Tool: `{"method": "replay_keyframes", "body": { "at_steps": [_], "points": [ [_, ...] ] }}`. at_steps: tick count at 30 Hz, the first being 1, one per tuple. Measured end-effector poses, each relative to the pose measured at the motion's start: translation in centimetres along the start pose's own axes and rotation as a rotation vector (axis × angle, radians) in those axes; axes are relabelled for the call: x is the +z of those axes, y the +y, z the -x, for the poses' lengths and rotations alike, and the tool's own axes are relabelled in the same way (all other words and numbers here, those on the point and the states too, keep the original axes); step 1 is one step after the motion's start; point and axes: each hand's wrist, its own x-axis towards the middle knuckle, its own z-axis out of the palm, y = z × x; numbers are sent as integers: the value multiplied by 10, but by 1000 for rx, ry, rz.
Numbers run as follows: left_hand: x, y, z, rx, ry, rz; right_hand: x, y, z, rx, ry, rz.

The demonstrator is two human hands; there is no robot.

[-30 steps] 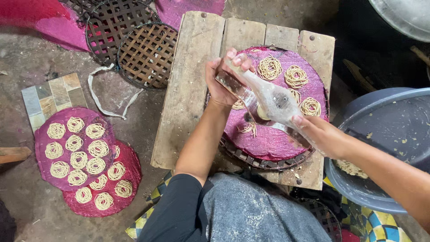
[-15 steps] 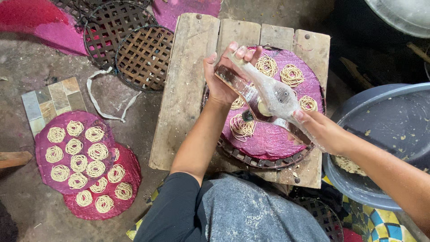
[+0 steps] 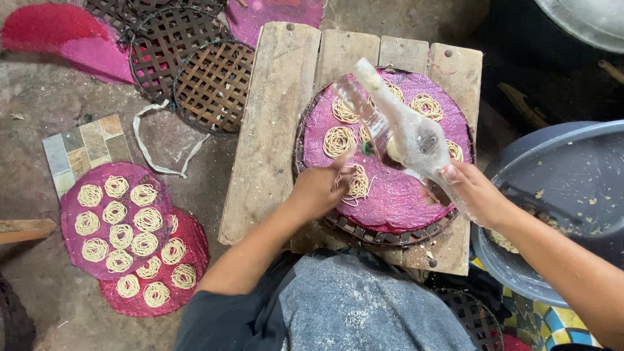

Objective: The person uses a manual noodle press to extrude dough into thin strands, forming spiral coils on a pink mat placed on a wooden board. They repeatedly scoop dough from a large bowl, load it into the press, and push the plunger to form noodles, then arrange the coils on the mat.

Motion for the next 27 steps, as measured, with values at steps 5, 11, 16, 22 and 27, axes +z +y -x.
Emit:
{"method": "replay_keyframes", "body": {
  "at_steps": [5, 11, 16, 22, 27],
  "points": [
    [-3, 29, 33, 23, 312, -395, 9, 6, 18, -232, -7, -293],
    [5, 46, 26, -25, 209, -386, 49, 12, 31, -361, 127, -557],
    [14, 50, 16, 133, 252, -284, 61, 17, 49, -366, 164, -640],
    [9, 45, 8, 211, 65, -309, 64, 20, 58, -384, 324, -615],
    [1, 44, 5, -15, -26, -61, 62, 22, 64, -403, 362, -614]
  ]
}}
